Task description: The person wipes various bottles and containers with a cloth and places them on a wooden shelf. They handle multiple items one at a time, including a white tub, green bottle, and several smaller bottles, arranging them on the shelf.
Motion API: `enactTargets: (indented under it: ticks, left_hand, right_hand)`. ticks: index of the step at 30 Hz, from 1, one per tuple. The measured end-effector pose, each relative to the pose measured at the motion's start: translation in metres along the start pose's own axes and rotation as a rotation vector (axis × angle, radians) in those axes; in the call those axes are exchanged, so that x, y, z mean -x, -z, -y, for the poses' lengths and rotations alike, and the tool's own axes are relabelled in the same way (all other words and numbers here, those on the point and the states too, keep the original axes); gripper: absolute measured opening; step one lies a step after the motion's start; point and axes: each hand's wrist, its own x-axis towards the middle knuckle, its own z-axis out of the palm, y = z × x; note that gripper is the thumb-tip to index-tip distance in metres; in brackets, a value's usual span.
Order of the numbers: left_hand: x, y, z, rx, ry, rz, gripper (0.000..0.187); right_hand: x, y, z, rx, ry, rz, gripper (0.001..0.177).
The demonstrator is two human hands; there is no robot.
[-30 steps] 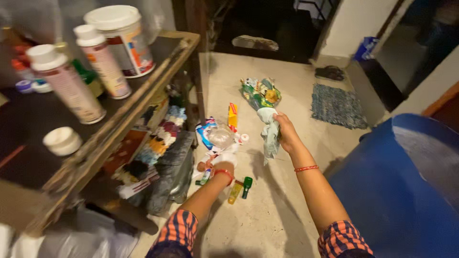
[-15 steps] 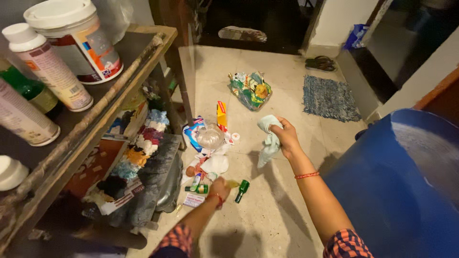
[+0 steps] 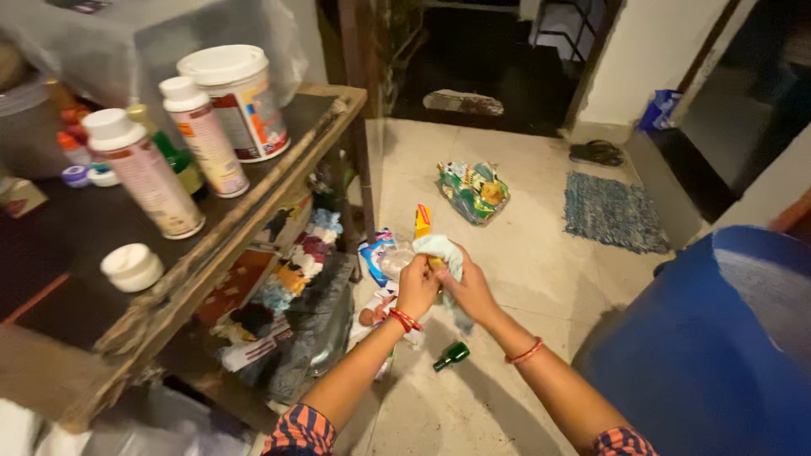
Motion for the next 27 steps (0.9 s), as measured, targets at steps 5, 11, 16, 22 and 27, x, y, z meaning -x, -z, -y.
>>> enactTargets:
  ticks: [5, 11, 16, 22, 27]
  left_hand:
    - [-0.015, 0.040, -0.069, -0.014, 0.032, -0.012, 0.023]
    - [-0.033, 0.068, -0.100, 0.167, 0.020, -0.138, 0.020]
    - [-0.035, 0.068, -0.114, 0.383, 0.080, 0.064, 0.029]
    - [-0.028, 0.072, -0.127, 1.005, 0.175, 0.268, 0.040]
    - [-0.029, 0.065, -0.132, 1.124, 0.276, 0.262, 0.045]
  right_hand:
    - [-0.003, -0.007, 0.033, 0.024, -0.113, 0.082, 0.046]
    - [0.007, -0.001, 0.059, -0.139, -0.341, 0.187, 0.034]
    - [0.011, -0.002, 0.051, -0.136, -0.219, 0.155, 0.024]
    - [-0.006, 0.030, 0.063, 0.489, -0.188, 0.007, 0.036]
    - [-0.014, 0.063, 0.115, 0.003, 0.106, -0.256, 0.050]
